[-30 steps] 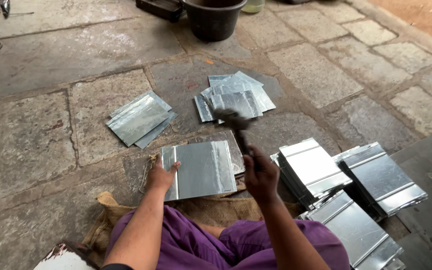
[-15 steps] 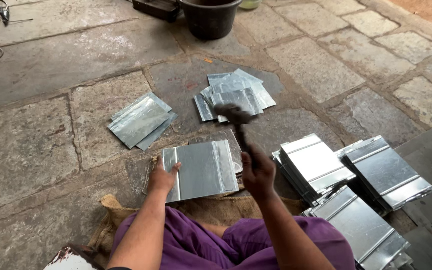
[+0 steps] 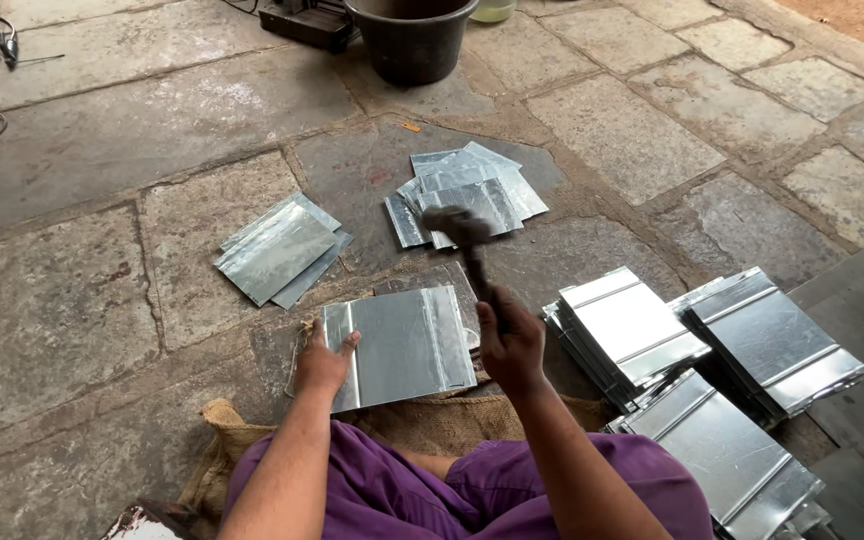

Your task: The person sits on a sack on a tiled floor and repeatedly hammers rectangular metal sheets placed on a wooden block. They use a hammer to strike the sheets, occasionally repositioning them, and then place the worked sheets into a stack.

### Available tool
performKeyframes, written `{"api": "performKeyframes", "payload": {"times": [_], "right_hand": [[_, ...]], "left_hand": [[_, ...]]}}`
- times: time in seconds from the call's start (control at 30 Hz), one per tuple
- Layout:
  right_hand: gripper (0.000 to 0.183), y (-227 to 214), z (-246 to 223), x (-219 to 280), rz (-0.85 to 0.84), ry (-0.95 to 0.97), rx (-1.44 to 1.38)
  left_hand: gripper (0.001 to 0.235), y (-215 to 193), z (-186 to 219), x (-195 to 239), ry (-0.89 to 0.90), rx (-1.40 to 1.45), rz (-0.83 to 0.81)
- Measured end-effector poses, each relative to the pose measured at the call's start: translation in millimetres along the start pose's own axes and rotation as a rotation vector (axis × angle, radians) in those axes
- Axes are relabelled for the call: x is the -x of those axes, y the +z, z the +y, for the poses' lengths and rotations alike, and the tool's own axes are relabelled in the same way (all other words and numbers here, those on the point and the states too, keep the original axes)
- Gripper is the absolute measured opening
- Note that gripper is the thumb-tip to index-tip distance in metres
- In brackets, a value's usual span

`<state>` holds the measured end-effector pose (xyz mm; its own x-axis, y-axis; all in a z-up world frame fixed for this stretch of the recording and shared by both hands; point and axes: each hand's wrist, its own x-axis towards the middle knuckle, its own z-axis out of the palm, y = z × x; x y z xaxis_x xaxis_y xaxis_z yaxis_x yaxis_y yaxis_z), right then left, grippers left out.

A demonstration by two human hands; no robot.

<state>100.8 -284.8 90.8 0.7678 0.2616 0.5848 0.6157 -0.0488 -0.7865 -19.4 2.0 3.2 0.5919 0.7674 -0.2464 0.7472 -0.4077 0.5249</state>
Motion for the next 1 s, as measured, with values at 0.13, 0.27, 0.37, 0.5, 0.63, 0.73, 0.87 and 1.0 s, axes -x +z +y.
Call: {"api": "performKeyframes", "payload": {"times": [0.13,0.27,0.37,0.5,0.63,0.73,0.87,1.0], "right_hand": [[0.016,4,5,2,0.068,-0.25,-0.056],[0.029,6,11,8,-0.345,0.44,0.347],[0.033,9,12,1,-0.223,0.366,0.278],[0.03,14,21,7,-0.056,0.019,0.124],[0.025,20,40,17,-0.208,0.115,0.248],[0.025,22,41,8,-0.271,0.368,0.36],[0.028,2,10,-10,-0.125,0.35,0.092],[0.03,-21,-11,-15,0.047,-0.093,-0.052]], "left_hand": [[0.109,4,-2,-6,-0.035,0.009,-0.035],[0.108,11,-8,-8,0.1,0.02,0.114],[0.107,7,-9,-15,0.104,-0.03,0.108],[0.106,4,-7,-7,0.02,0.018,0.027],[0.107,-4,3,4,-0.01,0.024,0.015],[0.108,-8,6,6,-0.043,0.048,0.026],[0.111,-5,0,0,-0.006,0.059,0.077],[0.097,4,-4,-9,0.027,0.056,0.092]]}}
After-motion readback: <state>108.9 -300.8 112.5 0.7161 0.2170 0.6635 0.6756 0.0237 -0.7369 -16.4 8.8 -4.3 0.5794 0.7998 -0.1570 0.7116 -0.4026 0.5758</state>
